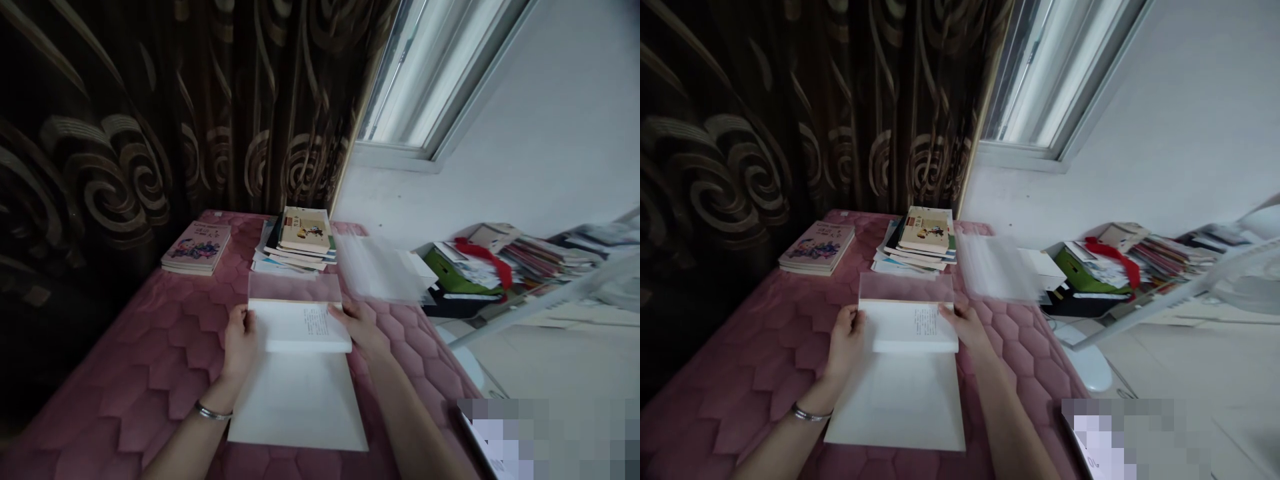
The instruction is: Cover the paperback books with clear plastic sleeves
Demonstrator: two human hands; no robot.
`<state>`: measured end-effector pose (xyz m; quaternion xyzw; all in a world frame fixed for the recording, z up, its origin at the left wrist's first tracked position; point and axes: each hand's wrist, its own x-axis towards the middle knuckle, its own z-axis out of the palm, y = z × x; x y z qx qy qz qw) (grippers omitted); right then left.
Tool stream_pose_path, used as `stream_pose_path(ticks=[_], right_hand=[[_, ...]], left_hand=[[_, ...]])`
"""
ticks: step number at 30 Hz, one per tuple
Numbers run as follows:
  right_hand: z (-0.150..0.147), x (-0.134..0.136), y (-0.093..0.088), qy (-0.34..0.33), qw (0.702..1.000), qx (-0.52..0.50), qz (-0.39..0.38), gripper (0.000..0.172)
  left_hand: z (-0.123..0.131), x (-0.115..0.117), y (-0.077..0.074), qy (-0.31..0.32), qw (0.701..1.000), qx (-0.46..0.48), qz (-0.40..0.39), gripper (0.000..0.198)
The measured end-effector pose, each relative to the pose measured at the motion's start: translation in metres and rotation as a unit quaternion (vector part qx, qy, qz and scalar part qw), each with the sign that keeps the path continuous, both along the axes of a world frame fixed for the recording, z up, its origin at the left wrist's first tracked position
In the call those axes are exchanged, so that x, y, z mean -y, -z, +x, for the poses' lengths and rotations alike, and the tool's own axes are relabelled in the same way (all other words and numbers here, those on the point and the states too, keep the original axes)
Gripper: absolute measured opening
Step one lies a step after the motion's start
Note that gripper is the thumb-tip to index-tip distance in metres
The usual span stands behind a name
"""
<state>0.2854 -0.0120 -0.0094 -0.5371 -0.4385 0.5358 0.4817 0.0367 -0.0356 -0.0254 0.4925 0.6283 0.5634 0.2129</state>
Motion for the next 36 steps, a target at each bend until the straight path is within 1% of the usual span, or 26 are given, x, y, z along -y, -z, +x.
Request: stream_pose_path(ticks=[4,7,12,15,19,21,26,29,31,36], right_hand=[[0.004,-0.001,-0.003,-0.024,1.0,-0.002,0.009,0.047],[0.005,-0.001,-0.003,-0.016,0.999,0.024,0.018,0.048],[0.003,-0.001,-0.001,-0.009,0.996,0.076,0.034,0.046],[0.002,-0.002,-0.002,-0.008,0.992,0.114,0.046,0.043],[0.005,-0.001,-0.009,0.033,0.978,0.194,0.064,0.039],[0.009,0.001,-0.013,0.044,0.974,0.214,0.064,0.037],[0.019,0.005,-0.016,0.034,0.972,0.229,0.048,0.034],[0.019,0.005,-0.017,-0.005,0.973,0.225,0.047,0.035],[0.018,0.005,-0.018,-0.018,0.973,0.223,0.051,0.036],[0.013,0.003,-0.014,0.001,0.964,0.259,0.059,0.036]], left_hand=[[0.0,0.0,0.001,-0.01,1.0,-0.014,-0.005,0.012],[0.0,0.0,0.002,-0.004,1.0,-0.005,-0.001,0.012],[0.0,0.0,0.002,0.022,0.999,0.048,0.004,0.017],[0.0,0.0,0.001,0.019,0.999,0.045,-0.012,0.019],[0.001,0.002,-0.002,0.014,0.999,0.028,-0.015,0.018],[0.001,0.003,-0.004,0.014,0.999,0.025,-0.015,0.017],[0.002,0.003,-0.007,-0.006,1.0,0.008,-0.016,0.015],[0.002,0.003,-0.007,-0.002,1.0,0.0,-0.014,0.015],[0.001,0.002,-0.006,0.005,1.0,-0.002,-0.016,0.016],[0.0,0.002,-0.001,0.008,1.0,-0.007,-0.013,0.019]])
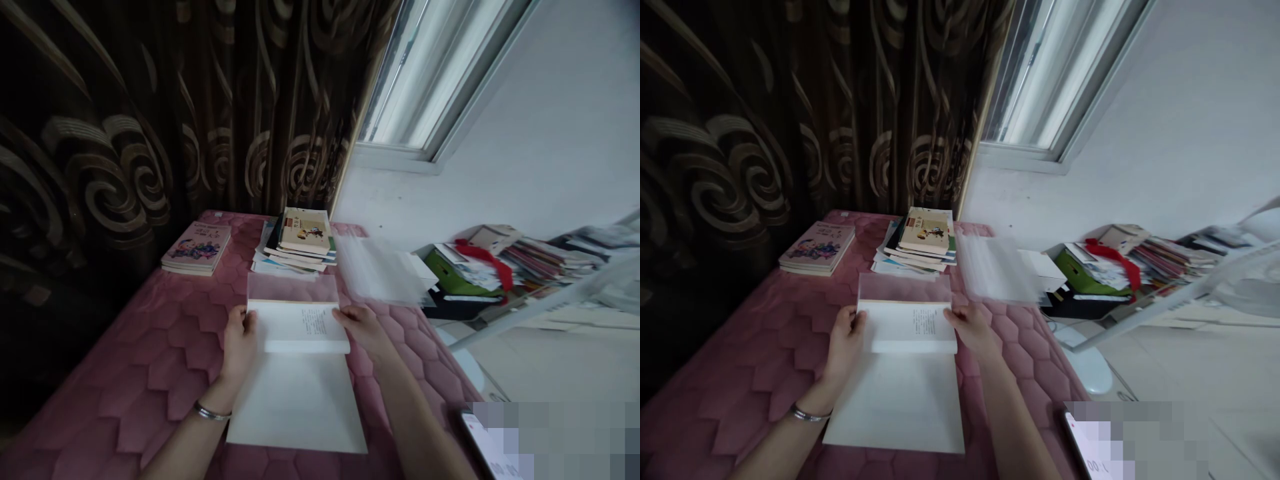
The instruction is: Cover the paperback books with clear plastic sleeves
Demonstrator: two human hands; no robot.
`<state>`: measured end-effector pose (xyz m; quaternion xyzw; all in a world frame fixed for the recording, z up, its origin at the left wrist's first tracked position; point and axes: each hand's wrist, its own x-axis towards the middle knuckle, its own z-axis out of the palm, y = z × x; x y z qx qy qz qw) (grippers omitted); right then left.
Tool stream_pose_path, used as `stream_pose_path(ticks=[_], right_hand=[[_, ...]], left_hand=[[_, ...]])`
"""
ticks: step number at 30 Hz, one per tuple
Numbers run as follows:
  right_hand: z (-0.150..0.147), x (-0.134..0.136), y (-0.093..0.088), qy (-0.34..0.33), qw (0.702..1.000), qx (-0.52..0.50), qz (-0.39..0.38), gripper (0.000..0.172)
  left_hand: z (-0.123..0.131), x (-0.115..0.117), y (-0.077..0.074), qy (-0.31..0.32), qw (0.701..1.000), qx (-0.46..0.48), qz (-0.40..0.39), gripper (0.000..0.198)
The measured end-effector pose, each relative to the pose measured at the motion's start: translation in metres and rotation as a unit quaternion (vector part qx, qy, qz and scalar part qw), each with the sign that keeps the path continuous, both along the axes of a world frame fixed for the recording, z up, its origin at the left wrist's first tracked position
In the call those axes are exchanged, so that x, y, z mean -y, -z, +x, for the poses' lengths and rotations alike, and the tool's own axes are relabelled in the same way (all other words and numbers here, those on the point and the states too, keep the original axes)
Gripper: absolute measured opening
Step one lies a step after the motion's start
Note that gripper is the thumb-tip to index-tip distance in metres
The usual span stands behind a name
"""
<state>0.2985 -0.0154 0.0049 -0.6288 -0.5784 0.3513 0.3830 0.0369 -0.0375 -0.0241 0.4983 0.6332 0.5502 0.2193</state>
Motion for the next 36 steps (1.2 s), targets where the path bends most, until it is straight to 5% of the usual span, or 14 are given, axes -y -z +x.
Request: stream_pose_path(ticks=[6,10,16,19,26,36], right_hand=[[-0.011,-0.001,0.004,0.059,0.997,0.05,0.013,0.03],[-0.012,-0.002,0.006,0.076,0.997,-0.014,0.005,0.025],[0.002,-0.001,0.009,-0.05,0.991,-0.121,-0.036,0.033],[0.003,-0.002,0.009,-0.068,0.993,-0.089,-0.027,0.036],[-0.007,-0.003,0.009,0.009,0.998,0.038,0.047,0.044],[0.0,0.005,0.004,-0.103,0.976,-0.175,-0.077,0.043]], left_hand=[[0.0,-0.001,0.002,-0.005,1.0,0.003,-0.005,0.018],[0.002,0.0,0.001,-0.009,1.0,0.021,-0.007,0.018],[0.002,0.0,-0.002,0.003,0.998,0.059,-0.017,0.022],[0.001,-0.001,-0.002,0.005,0.997,0.081,-0.013,0.022],[-0.001,-0.004,0.003,-0.002,0.995,0.099,-0.01,0.017],[0.001,-0.003,-0.001,-0.018,0.997,0.075,-0.018,0.023]])
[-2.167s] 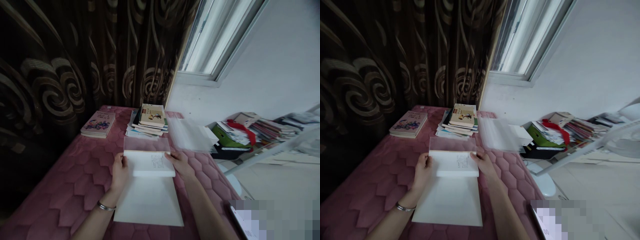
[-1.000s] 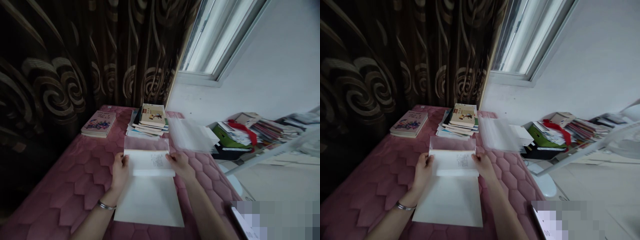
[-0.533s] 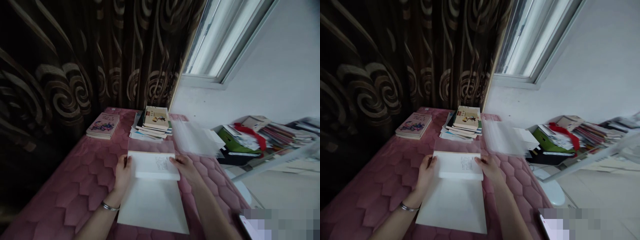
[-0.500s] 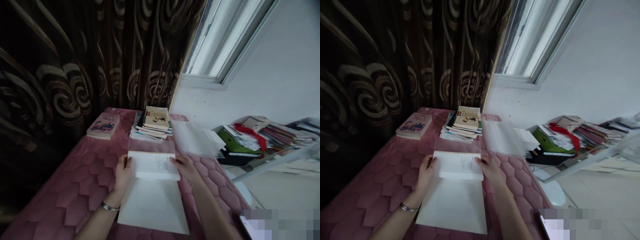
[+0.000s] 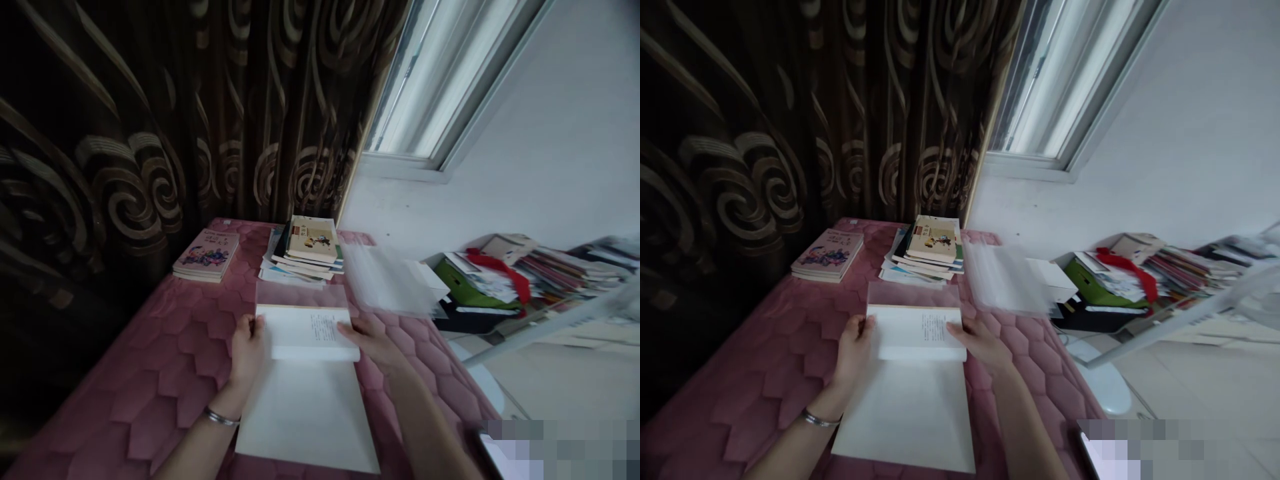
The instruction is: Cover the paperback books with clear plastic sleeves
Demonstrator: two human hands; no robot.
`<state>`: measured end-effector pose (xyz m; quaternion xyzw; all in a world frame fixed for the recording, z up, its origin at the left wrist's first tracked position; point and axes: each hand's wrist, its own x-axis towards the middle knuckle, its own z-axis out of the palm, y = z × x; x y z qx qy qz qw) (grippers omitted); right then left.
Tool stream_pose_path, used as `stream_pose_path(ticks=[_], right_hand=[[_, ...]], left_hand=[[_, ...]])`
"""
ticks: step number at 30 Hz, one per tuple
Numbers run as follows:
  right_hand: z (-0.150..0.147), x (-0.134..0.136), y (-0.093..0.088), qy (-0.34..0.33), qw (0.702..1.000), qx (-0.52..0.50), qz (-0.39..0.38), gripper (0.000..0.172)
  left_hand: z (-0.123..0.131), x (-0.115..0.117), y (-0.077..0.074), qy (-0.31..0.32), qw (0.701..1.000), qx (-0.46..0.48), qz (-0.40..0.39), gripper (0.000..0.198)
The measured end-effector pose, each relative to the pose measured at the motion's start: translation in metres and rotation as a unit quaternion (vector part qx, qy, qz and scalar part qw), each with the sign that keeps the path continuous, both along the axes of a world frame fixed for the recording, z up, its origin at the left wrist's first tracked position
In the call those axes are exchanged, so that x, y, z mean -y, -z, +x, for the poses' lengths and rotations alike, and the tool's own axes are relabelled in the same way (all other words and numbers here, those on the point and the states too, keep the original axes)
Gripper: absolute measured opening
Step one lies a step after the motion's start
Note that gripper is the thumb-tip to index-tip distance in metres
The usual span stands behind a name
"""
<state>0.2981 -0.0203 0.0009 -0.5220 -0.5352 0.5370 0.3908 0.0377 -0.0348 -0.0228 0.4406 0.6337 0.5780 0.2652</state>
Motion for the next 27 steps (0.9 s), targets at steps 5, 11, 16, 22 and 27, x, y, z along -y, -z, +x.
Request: stream_pose_path(ticks=[5,11,16,22,27], right_hand=[[-0.002,-0.002,0.0,0.015,0.999,0.021,-0.024,0.045],[-0.01,0.012,-0.008,0.099,0.993,0.033,0.052,0.037],[-0.013,0.024,-0.003,0.159,0.983,0.047,0.085,0.035],[-0.017,0.023,0.018,0.157,0.982,0.045,0.099,0.046],[-0.025,0.028,0.019,0.198,0.967,0.095,0.128,0.049]], left_hand=[[-0.001,-0.003,0.007,0.009,0.999,0.032,0.009,0.024],[0.0,-0.002,0.005,0.015,0.997,0.067,0.023,0.019],[0.003,0.0,0.003,-0.008,0.997,0.058,0.04,0.02],[0.001,-0.001,0.007,-0.005,0.998,0.042,0.039,0.022],[-0.002,0.002,0.0,0.016,0.997,0.073,0.016,0.021]])
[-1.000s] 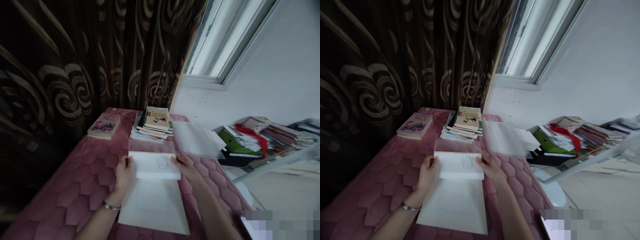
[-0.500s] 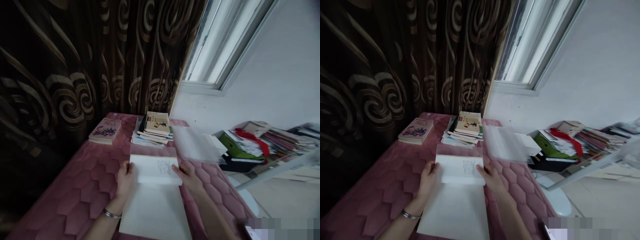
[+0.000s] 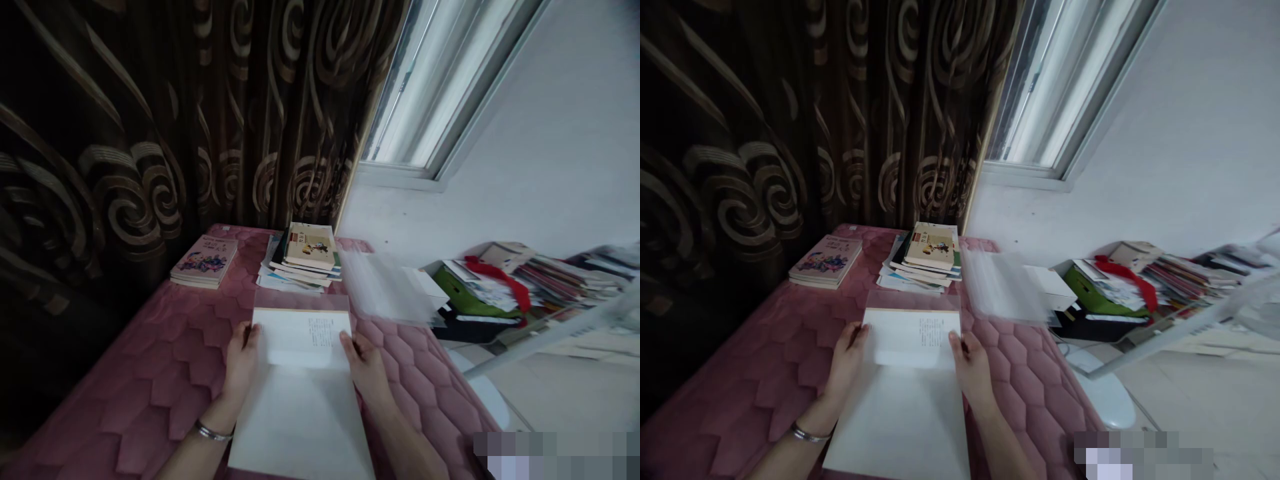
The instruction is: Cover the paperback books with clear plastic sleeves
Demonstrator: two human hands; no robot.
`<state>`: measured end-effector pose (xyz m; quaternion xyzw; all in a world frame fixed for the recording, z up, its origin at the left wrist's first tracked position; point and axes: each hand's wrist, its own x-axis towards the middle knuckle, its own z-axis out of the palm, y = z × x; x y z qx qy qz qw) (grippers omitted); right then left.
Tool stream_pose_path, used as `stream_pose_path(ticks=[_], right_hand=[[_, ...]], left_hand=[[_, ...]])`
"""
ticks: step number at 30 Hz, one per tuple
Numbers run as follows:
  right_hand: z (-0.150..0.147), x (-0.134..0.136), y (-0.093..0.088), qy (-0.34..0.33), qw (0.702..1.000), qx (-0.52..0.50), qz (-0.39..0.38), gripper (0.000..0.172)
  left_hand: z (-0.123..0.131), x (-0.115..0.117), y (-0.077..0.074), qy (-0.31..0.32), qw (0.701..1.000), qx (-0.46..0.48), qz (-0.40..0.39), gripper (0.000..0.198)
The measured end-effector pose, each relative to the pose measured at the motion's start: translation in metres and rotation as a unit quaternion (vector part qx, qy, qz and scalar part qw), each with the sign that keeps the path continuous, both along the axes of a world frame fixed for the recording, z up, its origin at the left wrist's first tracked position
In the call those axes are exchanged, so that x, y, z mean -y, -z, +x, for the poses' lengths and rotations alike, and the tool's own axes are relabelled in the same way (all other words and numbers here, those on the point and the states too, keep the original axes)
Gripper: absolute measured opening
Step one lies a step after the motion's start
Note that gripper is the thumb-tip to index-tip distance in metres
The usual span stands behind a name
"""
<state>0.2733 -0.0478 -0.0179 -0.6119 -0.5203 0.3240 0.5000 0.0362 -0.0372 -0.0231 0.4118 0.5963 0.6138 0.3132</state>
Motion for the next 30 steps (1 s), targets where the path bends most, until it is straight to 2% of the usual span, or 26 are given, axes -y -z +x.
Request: stream_pose_path(ticks=[3,10,19,26,30], right_hand=[[-0.002,0.002,-0.001,0.012,1.0,0.002,0.014,0.049],[-0.002,0.004,0.002,-0.013,0.998,-0.062,0.015,0.045],[-0.001,0.003,0.013,0.019,1.0,0.011,0.002,0.047],[-0.003,0.006,0.016,0.04,0.999,0.006,0.011,0.045],[-0.004,0.007,0.015,0.039,0.999,-0.012,0.014,0.045]], left_hand=[[-0.001,0.001,-0.002,0.019,1.0,0.003,0.001,0.021],[0.001,-0.001,0.004,0.003,1.0,-0.012,0.007,0.026],[0.002,0.0,0.0,0.004,1.0,-0.029,-0.007,0.027],[0.003,0.002,-0.006,-0.005,1.0,-0.007,-0.013,0.032],[0.002,0.001,-0.003,-0.005,1.0,-0.012,-0.016,0.033]])
